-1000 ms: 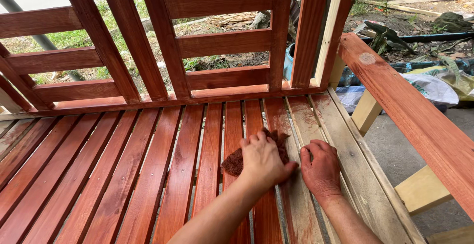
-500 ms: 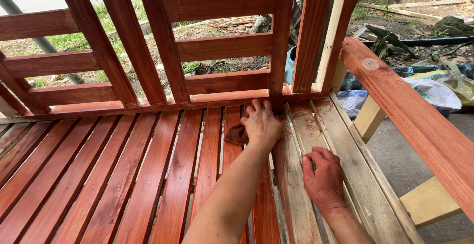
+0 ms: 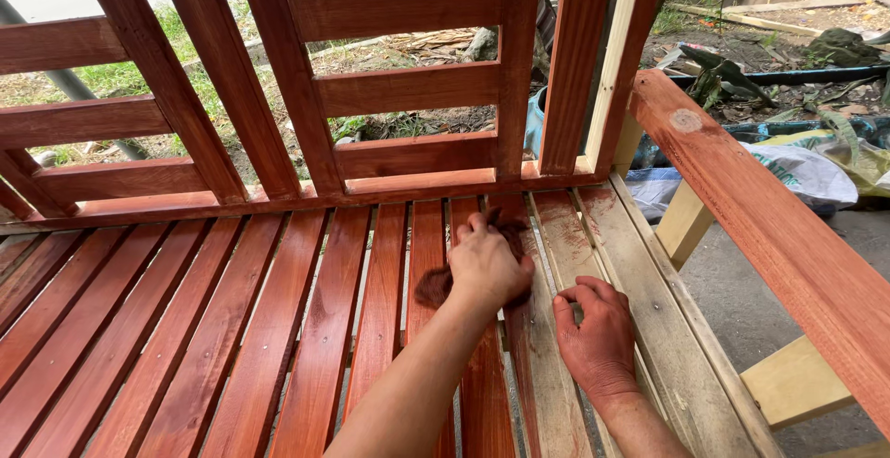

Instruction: The person applies reddish-brown stain to a wooden bench using a cloth. They wipe the stain across the slatted seat and along the backrest and armrest, working methodically from one side to the other.

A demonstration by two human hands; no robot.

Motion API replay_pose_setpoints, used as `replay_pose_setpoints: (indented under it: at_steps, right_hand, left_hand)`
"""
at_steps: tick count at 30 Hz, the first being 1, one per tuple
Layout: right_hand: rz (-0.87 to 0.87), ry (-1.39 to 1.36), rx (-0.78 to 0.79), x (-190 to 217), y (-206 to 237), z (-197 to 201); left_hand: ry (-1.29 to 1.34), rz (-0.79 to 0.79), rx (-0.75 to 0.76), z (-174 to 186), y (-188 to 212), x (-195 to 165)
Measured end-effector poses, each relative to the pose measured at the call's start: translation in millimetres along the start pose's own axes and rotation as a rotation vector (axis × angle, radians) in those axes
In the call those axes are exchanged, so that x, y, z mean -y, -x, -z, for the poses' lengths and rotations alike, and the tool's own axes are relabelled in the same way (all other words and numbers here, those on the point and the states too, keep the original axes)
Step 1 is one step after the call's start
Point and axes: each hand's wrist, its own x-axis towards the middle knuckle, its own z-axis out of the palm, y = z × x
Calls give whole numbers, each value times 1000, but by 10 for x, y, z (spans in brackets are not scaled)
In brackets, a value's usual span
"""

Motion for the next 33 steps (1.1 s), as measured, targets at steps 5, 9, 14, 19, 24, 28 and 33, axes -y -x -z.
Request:
replay_pose_setpoints:
  at_steps: [5, 9, 14, 19, 24, 28, 33]
  right_hand:
    - [11, 9, 9, -26, -8, -2]
    - [16, -3, 9, -33, 9, -5]
    - [5, 10, 30, -23, 10, 3]
    - [-37, 8, 76, -43, -12, -14]
    - [-27, -63, -9, -109, 9, -46]
    - [42, -77, -83, -178, -29, -105]
    - [75, -107, -166, -285, -65, -219]
  left_hand:
    - [-29, -45, -55, -51, 99, -15]
    - [-18, 4, -89, -170, -273, -93]
    - [15, 76, -75, -189, -666, -95]
    - [19, 78, -20, -68, -856, -60]
    - [30, 72, -76, -105, -684, -63]
    - [57, 45, -144, -140, -344, -96]
    - [65, -27, -151, -156, 188, -106]
